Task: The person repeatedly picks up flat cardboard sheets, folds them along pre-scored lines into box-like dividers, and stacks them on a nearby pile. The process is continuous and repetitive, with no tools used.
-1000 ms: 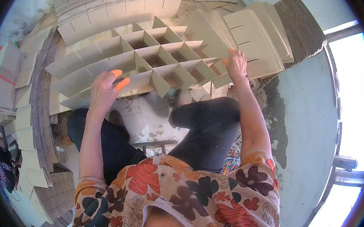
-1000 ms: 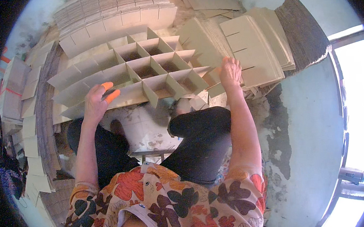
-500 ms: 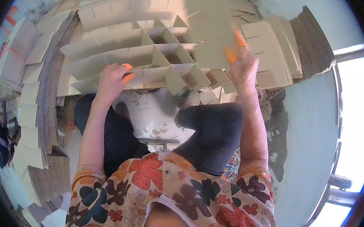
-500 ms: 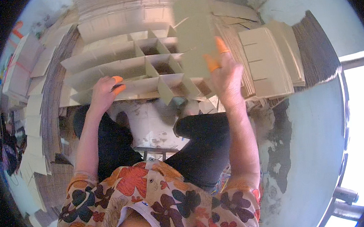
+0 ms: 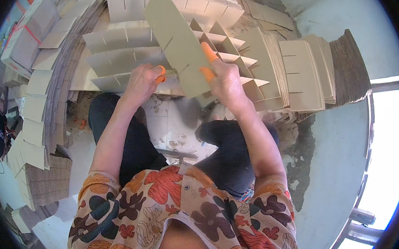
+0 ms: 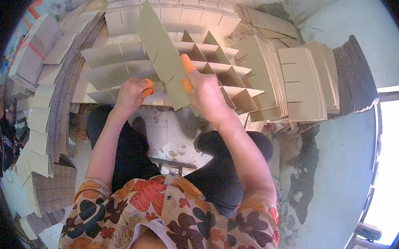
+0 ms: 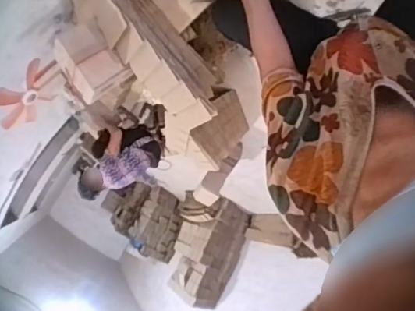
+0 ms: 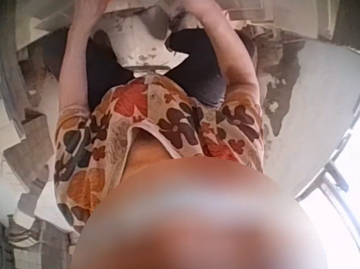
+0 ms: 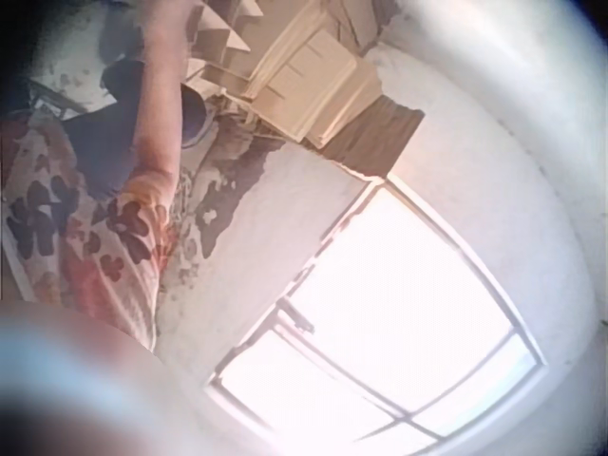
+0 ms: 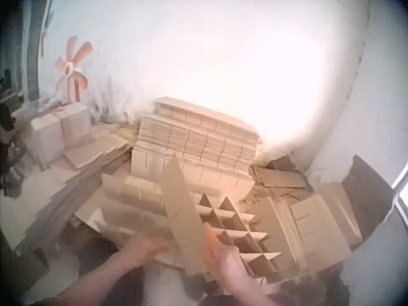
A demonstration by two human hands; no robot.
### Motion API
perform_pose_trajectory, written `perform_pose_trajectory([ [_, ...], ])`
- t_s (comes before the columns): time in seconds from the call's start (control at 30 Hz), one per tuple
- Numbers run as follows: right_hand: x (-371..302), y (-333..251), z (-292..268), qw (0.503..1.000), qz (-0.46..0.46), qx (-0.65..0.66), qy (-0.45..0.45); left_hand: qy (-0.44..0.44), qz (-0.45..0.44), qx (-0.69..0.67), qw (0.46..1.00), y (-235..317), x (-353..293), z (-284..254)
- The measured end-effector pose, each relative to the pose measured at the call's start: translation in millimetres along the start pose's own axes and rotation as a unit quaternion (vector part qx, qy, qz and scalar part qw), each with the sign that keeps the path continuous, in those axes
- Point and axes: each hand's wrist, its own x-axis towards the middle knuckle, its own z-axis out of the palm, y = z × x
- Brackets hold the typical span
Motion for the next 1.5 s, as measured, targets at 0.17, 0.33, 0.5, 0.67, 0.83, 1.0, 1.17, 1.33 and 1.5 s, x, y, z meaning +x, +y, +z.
perform_pose_trajectory([
  [0.17,9,-6,-2,0.997,-0.029,-0.060,-0.029,-0.004,-0.016,-0.009,1.000,-2,1,-2],
  [0.33,15,-12,-3,0.999,-0.034,-0.020,-0.015,0.001,-0.021,-0.008,1.000,-2,5,0],
  [0.5,17,-4,-4,0.997,-0.059,-0.040,-0.011,-0.002,0.004,-0.006,1.000,-11,5,5],
  [0.67,21,-7,-6,0.996,-0.056,-0.059,-0.038,0.004,-0.014,-0.022,1.000,-5,9,4],
  [0.83,22,-16,-7,0.999,-0.022,-0.024,-0.042,-0.007,-0.007,-0.006,1.000,-12,8,5],
  [1.0,16,-3,15,0.998,-0.043,0.026,-0.046,-0.007,-0.012,-0.004,1.000,-11,8,6],
  [1.17,15,18,43,0.993,-0.070,-0.004,-0.093,0.007,-0.013,0.007,1.000,-13,8,9],
  [1.33,8,21,65,0.975,-0.075,-0.088,-0.192,0.003,-0.009,-0.018,1.000,-16,8,10],
  [1.5,4,-7,37,0.938,-0.041,-0.190,-0.287,-0.032,-0.049,-0.010,0.998,-7,10,3],
])
